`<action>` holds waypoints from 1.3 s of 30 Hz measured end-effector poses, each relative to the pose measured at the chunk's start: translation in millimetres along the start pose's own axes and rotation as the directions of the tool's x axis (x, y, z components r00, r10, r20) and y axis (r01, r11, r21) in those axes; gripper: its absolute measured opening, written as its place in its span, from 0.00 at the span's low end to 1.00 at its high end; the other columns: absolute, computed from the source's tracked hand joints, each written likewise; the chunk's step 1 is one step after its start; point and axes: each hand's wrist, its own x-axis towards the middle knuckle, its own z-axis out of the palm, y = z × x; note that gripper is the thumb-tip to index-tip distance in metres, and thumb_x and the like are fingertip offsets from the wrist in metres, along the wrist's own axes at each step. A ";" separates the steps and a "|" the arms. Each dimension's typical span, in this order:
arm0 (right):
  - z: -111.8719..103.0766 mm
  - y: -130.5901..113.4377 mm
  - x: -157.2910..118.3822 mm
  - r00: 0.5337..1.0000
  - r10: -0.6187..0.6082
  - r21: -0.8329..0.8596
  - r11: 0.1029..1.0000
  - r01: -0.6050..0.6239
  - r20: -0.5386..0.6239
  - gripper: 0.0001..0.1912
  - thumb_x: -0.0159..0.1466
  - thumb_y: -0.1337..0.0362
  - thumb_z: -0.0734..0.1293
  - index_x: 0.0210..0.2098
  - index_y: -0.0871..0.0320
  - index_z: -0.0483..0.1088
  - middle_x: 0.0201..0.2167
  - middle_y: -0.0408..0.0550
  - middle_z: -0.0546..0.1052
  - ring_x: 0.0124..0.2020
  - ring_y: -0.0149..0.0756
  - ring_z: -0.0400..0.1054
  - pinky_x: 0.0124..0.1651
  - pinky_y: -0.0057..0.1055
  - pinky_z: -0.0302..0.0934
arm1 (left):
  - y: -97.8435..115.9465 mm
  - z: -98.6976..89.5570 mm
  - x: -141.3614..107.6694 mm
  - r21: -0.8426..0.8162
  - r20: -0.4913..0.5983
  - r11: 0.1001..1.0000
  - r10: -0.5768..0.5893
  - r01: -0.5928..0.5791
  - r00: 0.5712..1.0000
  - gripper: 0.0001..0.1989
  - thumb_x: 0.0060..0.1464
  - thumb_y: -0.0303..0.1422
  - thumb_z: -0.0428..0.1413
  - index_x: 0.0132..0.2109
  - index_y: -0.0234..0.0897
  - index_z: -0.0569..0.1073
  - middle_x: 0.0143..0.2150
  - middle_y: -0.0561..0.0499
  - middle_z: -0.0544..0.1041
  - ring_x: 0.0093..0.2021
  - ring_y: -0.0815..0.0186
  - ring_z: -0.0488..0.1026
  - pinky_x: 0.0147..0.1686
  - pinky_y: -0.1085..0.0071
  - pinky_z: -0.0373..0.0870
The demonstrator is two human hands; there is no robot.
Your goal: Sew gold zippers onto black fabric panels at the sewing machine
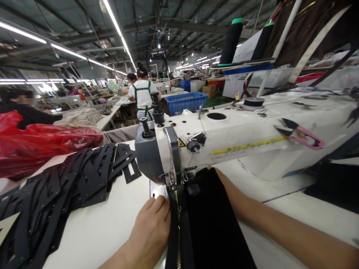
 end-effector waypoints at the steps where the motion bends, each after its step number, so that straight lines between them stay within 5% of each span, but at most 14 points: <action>1: -2.4 1.4 0.0 1.000 0.028 0.046 0.999 -0.028 0.004 0.11 0.60 0.61 0.59 0.26 0.57 0.69 0.25 0.46 0.74 0.31 0.40 0.68 0.33 0.33 0.63 | 1.0 0.0 0.2 0.004 0.007 1.000 0.003 -0.003 1.000 0.15 0.52 0.16 0.44 0.26 0.33 0.69 0.26 0.47 0.71 0.28 0.61 0.66 0.25 0.68 0.63; 8: -14.2 7.9 10.1 0.971 0.225 0.282 0.929 -0.240 0.083 0.22 0.61 0.51 0.52 0.28 0.59 0.70 0.21 0.46 0.71 0.25 0.37 0.67 0.28 0.31 0.60 | 4.1 4.8 3.0 -0.013 0.043 1.000 -0.027 0.027 0.999 0.13 0.46 0.16 0.45 0.23 0.37 0.64 0.23 0.49 0.67 0.26 0.60 0.64 0.22 0.67 0.62; 12: -19.2 8.3 15.3 0.952 0.254 0.279 0.914 -0.295 0.173 0.29 0.63 0.48 0.49 0.37 0.62 0.72 0.26 0.49 0.74 0.27 0.37 0.68 0.31 0.32 0.61 | 6.8 6.7 1.7 -0.026 0.080 0.997 -0.074 0.076 0.994 0.11 0.45 0.17 0.47 0.24 0.38 0.63 0.23 0.49 0.67 0.26 0.59 0.65 0.22 0.67 0.63; 15: -21.1 9.0 15.3 0.938 0.256 0.190 0.934 -0.302 0.232 0.24 0.62 0.50 0.54 0.39 0.61 0.72 0.25 0.47 0.74 0.26 0.36 0.68 0.29 0.30 0.60 | 7.5 8.4 0.2 -0.046 0.088 0.993 -0.109 0.113 0.990 0.10 0.45 0.18 0.47 0.25 0.38 0.63 0.24 0.50 0.67 0.26 0.60 0.65 0.22 0.67 0.65; 19: -18.6 7.1 9.8 0.951 0.262 -0.069 0.965 -0.254 0.162 0.13 0.59 0.61 0.62 0.41 0.58 0.71 0.23 0.45 0.73 0.27 0.38 0.68 0.31 0.31 0.58 | 8.9 9.1 0.3 -0.053 0.080 0.987 -0.146 0.151 0.986 0.10 0.46 0.18 0.46 0.26 0.38 0.64 0.24 0.50 0.67 0.26 0.62 0.66 0.23 0.69 0.66; 24: -18.7 -10.0 -7.2 0.974 0.227 -0.367 0.908 -0.204 0.020 0.15 0.60 0.60 0.64 0.44 0.62 0.66 0.27 0.54 0.75 0.30 0.47 0.69 0.33 0.37 0.57 | 13.7 5.9 3.0 -0.043 0.068 0.983 -0.173 0.177 0.983 0.10 0.45 0.18 0.46 0.26 0.37 0.64 0.23 0.51 0.66 0.24 0.63 0.66 0.22 0.70 0.66; 28: -23.9 -22.4 -8.4 0.990 0.088 -0.391 0.919 -0.039 0.110 0.01 0.61 0.67 0.63 0.32 0.57 0.67 0.28 0.44 0.74 0.30 0.36 0.69 0.34 0.28 0.58 | 13.5 5.0 3.3 -0.037 0.067 0.982 -0.182 0.185 0.981 0.10 0.43 0.18 0.46 0.25 0.37 0.63 0.22 0.52 0.66 0.23 0.65 0.66 0.22 0.72 0.66; 35: -16.2 14.3 11.7 0.996 0.015 -0.482 0.876 0.027 0.083 0.06 0.63 0.70 0.60 0.33 0.60 0.68 0.29 0.47 0.74 0.33 0.36 0.68 0.38 0.29 0.59 | 8.4 -0.4 4.8 0.041 0.110 0.997 -0.073 0.069 0.991 0.10 0.41 0.16 0.49 0.25 0.35 0.67 0.22 0.50 0.69 0.23 0.62 0.67 0.21 0.70 0.67; 39: -13.5 19.8 10.2 0.999 -0.036 -0.553 0.832 0.048 0.032 0.10 0.63 0.71 0.58 0.29 0.62 0.69 0.28 0.53 0.73 0.34 0.43 0.68 0.40 0.38 0.59 | 5.9 -5.1 2.3 0.012 0.194 0.997 -0.072 0.071 0.978 0.08 0.45 0.19 0.50 0.28 0.33 0.70 0.28 0.47 0.74 0.28 0.61 0.68 0.26 0.67 0.71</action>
